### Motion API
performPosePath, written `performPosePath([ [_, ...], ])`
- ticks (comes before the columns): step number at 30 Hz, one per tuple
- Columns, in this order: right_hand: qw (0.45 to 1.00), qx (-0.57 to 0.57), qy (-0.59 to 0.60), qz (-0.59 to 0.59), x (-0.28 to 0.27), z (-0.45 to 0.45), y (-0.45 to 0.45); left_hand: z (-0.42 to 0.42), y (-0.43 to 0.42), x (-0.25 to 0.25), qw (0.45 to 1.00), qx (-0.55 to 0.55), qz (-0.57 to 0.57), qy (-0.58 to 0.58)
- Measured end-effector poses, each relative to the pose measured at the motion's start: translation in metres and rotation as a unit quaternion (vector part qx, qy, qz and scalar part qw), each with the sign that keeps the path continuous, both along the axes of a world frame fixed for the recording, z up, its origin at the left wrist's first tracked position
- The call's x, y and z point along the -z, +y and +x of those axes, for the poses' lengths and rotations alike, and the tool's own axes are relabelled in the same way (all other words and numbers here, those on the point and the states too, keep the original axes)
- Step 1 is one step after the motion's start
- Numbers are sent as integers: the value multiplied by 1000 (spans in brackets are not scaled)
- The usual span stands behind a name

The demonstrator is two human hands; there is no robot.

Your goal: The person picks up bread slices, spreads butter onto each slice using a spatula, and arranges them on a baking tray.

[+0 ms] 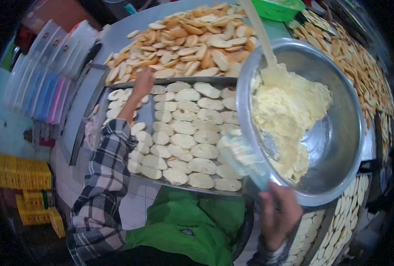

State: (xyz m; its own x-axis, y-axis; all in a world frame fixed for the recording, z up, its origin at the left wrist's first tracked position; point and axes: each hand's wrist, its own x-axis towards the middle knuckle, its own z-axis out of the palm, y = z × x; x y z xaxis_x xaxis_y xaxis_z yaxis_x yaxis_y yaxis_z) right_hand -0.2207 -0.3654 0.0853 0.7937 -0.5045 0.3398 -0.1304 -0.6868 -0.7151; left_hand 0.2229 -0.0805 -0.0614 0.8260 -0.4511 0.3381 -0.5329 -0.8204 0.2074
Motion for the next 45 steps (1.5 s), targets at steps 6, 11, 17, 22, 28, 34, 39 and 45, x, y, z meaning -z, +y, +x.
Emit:
performPosePath([
  [6,974,49,153,-157,-30,11,-86,29,-32,-10,988,94,119,20],
  [11,936,-14,284,-209,-17,31,-124,42,-32,-16,978,116,167,44],
  [17,843,-122,467,-237,17,73,-140,32,-33,-24,988,56,118,82],
  [22,904,-140,405,-5,22,92,-148,34,-37,-26,977,24,194,79],
  [28,841,-111,499,-179,16,62,-138,33,-36,-24,978,61,198,12],
  [34,912,-138,383,-38,33,67,-115,30,-37,-26,991,-19,123,56],
  [39,920,-87,382,13,12,59,-139,-2,-16,-55,990,-33,-136,31],
  [45,891,-105,436,-72,43,59,-130,-107,17,-96,765,-42,-577,282],
])
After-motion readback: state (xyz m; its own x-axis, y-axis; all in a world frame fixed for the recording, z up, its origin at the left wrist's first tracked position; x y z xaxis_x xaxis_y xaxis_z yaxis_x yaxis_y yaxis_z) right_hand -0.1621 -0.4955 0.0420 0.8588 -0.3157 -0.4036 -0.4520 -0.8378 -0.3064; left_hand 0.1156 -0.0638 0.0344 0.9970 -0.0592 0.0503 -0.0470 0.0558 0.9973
